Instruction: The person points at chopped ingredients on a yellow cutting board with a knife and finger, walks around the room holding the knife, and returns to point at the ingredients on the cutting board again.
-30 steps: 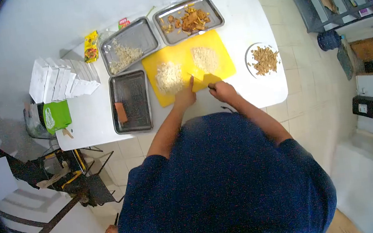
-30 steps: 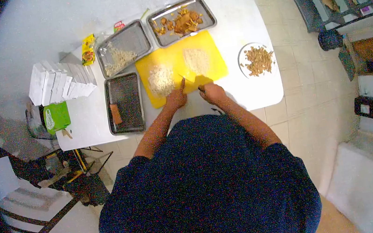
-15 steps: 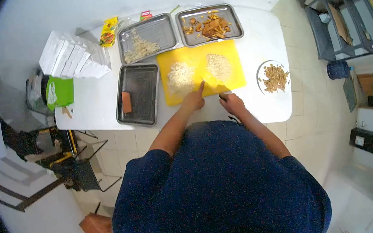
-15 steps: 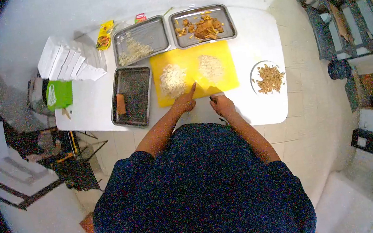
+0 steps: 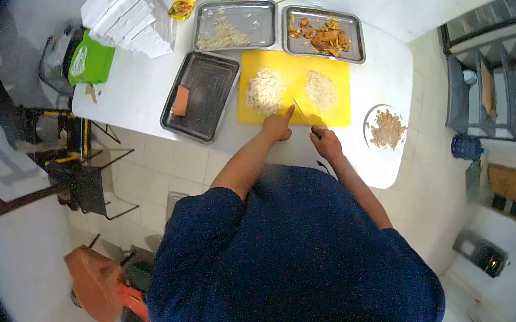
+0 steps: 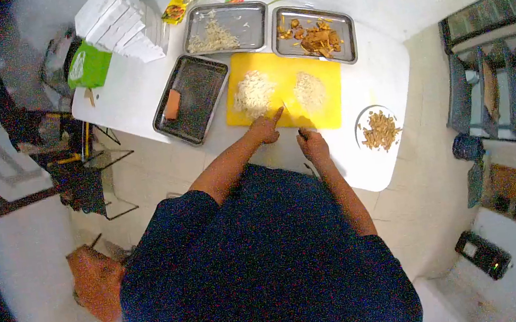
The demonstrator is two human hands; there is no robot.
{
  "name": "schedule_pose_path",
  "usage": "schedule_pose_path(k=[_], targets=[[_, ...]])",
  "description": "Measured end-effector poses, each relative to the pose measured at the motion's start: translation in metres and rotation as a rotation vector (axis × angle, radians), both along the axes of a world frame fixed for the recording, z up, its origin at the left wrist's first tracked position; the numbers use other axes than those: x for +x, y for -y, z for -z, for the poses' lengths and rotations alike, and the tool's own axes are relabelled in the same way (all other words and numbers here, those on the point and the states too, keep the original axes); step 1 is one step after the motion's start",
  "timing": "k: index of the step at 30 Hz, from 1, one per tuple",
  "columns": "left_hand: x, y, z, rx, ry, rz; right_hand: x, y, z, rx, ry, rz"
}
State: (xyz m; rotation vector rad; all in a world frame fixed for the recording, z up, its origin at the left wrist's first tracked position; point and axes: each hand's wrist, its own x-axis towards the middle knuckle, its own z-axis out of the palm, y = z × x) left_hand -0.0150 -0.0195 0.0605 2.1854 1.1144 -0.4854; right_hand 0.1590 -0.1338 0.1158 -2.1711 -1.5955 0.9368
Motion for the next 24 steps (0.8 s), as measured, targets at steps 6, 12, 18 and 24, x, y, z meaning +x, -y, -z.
schedule_pose_path(k=[6, 12, 18, 24], targets=[[-0.005, 0.007, 0.012, 0.055, 0.063, -0.057, 0.0, 0.0, -0.008, -0.042, 0.023, -0.039], [-0.005, 0.006, -0.001, 0.055, -0.019, -0.081, 0.005, -0.006, -0.001, 0.032, 0.026, -0.157], [0.006, 0.012, 0.011, 0.054, -0.002, -0.18, 0.018, -0.013, 0.004, -0.132, -0.019, -0.184], [0.014, 0.023, 0.002, 0.092, -0.015, -0.311, 0.046, -0.017, 0.018, -0.156, -0.126, -0.213]])
